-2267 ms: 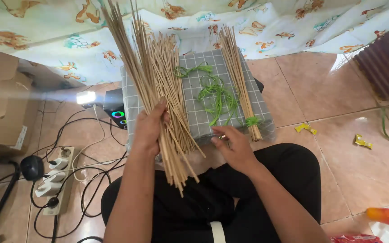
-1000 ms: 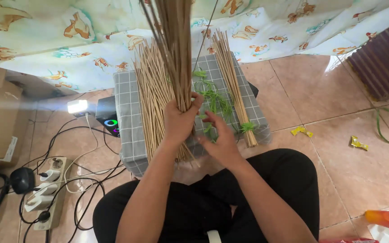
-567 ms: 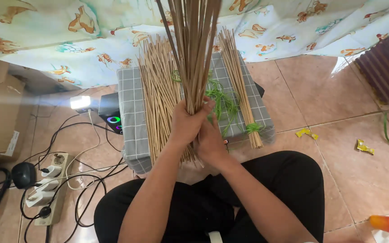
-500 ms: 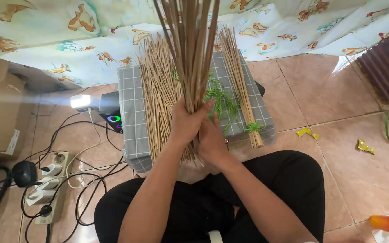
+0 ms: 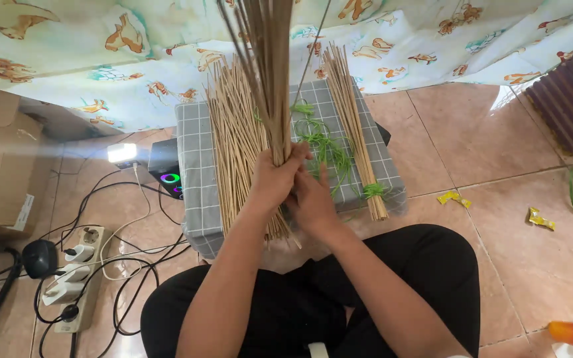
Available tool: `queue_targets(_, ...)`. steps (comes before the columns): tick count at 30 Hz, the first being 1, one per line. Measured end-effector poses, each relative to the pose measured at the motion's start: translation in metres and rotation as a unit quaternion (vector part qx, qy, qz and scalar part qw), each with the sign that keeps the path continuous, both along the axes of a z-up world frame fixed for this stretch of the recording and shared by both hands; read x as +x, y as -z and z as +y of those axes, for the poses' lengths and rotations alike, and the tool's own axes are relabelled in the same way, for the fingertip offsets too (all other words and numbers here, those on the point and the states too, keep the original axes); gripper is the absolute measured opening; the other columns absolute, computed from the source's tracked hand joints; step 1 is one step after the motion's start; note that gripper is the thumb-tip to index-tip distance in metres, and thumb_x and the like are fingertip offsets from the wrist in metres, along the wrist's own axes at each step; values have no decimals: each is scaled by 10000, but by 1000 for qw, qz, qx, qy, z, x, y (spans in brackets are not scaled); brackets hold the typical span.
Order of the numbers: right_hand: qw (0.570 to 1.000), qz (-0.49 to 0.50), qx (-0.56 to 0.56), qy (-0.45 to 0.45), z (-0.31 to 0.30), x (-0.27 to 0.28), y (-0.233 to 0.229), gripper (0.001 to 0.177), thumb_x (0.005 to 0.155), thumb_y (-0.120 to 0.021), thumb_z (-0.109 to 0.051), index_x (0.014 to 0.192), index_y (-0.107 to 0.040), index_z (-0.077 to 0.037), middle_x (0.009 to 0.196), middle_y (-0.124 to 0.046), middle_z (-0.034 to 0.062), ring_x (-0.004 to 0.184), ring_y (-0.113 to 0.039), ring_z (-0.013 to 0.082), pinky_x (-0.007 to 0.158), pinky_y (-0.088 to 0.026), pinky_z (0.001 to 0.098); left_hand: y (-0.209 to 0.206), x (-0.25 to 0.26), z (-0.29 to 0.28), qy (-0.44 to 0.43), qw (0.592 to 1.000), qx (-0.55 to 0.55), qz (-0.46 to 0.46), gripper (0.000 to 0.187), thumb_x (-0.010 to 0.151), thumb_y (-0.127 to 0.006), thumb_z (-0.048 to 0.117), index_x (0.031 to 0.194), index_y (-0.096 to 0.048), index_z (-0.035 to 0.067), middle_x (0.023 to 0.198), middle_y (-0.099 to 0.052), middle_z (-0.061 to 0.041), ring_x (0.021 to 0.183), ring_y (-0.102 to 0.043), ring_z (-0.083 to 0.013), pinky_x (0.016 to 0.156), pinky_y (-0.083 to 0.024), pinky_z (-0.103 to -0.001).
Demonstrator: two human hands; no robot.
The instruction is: Gathering thin wooden sticks and tying them into bundles using green plastic strips.
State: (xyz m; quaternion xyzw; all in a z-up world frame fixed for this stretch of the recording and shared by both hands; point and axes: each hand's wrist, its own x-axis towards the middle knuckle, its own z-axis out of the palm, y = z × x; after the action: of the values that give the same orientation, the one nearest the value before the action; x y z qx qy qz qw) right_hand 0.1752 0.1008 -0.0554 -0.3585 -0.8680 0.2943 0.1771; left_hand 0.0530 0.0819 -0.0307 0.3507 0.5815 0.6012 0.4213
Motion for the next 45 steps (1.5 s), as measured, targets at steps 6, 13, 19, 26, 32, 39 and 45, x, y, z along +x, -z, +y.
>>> queue_targets(6,997,-17,71,19,-8,-1,-11,573,946,-634,-316,1424,-512,-24,1346,-652,180,1351,-538,340,1261,33,630,-11,0,-4,-38,999,-12,1,243,980,-683,350,889,-798,157,616,-660,-88,644,-651,-200,707,-560,-388)
queue_targets(13,983,132,-76,101,-21,3,-39,919,792,-709,-221,1609,-307,-100,1002,-731,277,1044,-658,540,883,-490,662,-50,22,-26,-15,996,71,-50,408,1038,-621,411,784,-697,102,548,-596,-82,576,-591,-167,652,-516,-337)
queue_targets(19,976,145,-122,104,-23,26,-20,696,741,-725,-180,1409,-546,-106,932,-752,270,955,-696,538,800,-537,614,-87,28,-51,37,989,40,-141,447,1046,-610,347,679,-577,95,608,-571,-67,640,-578,-166,745,-529,-370)
queue_targets(26,949,205,-100,218,-6,68,-16,252,889,-659,-114,1116,-760,-154,565,-656,43,451,-574,159,509,-495,338,-26,-129,-82,-298,951,82,18,308,994,-608,366,1189,-646,131,910,-703,-59,781,-704,-154,713,-545,-269)
queue_targets(32,930,306,-58,198,-3,62,-28,355,922,-540,23,1224,-716,-41,446,-486,-3,375,-339,54,433,-386,244,135,-258,-117,-367,824,-263,341,265,865,-741,290,999,-723,62,865,-692,-173,873,-716,-402,760,-535,-507)
queue_targets(39,928,310,-74,194,8,51,-31,339,942,-548,36,1230,-707,-43,431,-452,-38,364,-314,34,421,-362,212,226,-260,-92,-269,773,-483,313,309,788,-746,356,798,-797,51,624,-665,-158,657,-697,-435,555,-515,-490)
queue_targets(45,921,331,-64,195,22,56,-27,312,955,-564,24,1235,-696,-20,438,-499,-19,367,-382,44,434,-389,227,299,-283,-73,-250,784,-513,246,422,911,-606,306,1141,-743,-20,1036,-702,-286,1052,-663,-538,866,-508,-695)
